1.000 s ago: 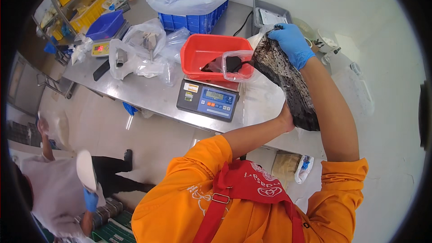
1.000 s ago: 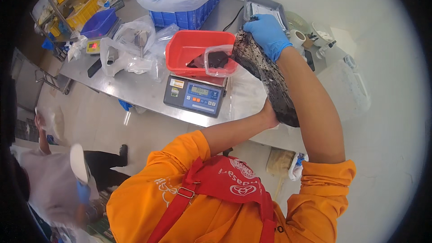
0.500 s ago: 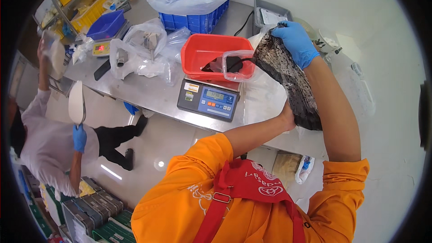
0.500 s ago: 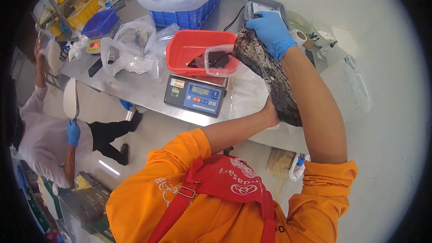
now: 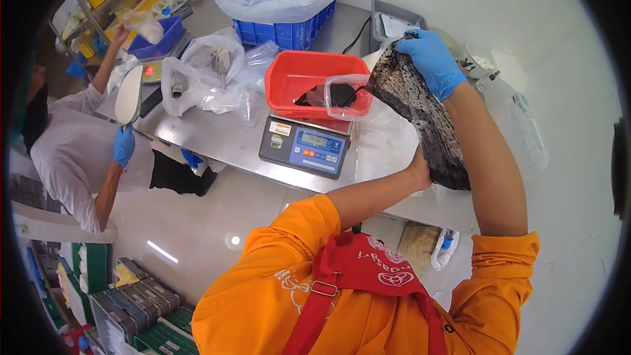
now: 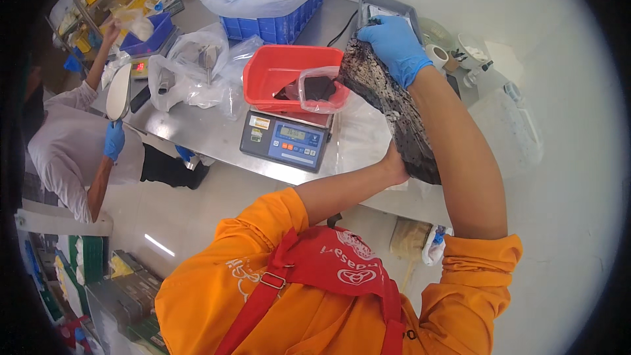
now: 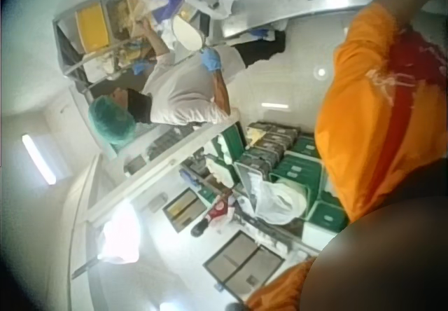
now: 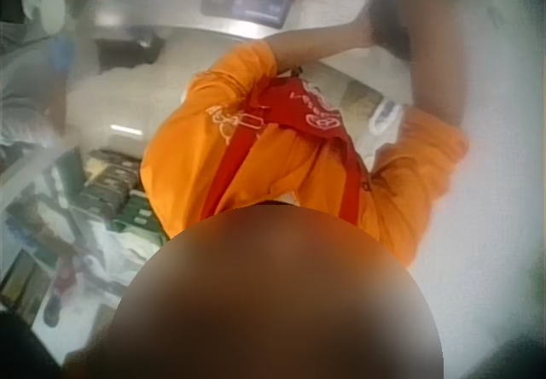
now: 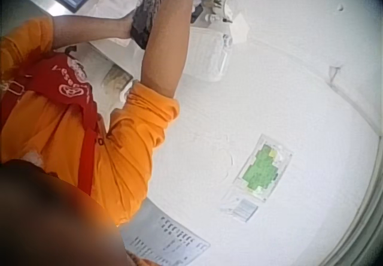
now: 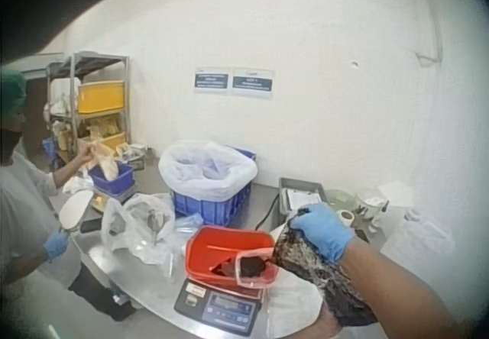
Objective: The person writes on a clipboard and then handles a dark, fibrous material. They place the material into a plastic bag on a digital scale, adjust the contents, and record the weight. The person repeats this process with another portion of the material.
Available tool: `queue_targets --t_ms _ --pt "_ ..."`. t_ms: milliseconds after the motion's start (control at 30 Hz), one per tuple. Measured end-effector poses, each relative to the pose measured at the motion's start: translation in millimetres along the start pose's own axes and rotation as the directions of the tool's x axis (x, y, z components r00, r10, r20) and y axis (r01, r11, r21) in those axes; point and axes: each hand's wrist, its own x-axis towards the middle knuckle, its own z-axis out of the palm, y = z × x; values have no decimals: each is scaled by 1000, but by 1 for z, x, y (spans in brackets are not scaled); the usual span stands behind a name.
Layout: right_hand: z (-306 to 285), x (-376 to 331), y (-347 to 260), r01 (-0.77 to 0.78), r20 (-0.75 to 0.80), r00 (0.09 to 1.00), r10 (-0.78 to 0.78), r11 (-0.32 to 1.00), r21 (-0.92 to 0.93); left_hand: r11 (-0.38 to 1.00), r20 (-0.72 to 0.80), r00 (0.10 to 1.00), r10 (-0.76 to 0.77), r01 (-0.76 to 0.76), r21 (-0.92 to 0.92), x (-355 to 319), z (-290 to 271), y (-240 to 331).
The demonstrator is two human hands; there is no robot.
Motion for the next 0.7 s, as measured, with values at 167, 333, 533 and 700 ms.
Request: queue_targets --t_ms 167,333,533,700 --pt "7 4 2 -8 45 999 11 998 -64 1000 -24 1000 -7 8 18 -2 6 -1" --pt "9 7 5 7 63 998 1 993 -116 999 -34 999 -25 26 22 -3 8 2" --pt "11 8 6 7 47 999 -4 998 -61 999 -8 999 -35 35 -5 1 5 1" --pt "12 8 5 3 42 999 1 995 -100 1000 18 1000 -12 12 -13 2 5 0"
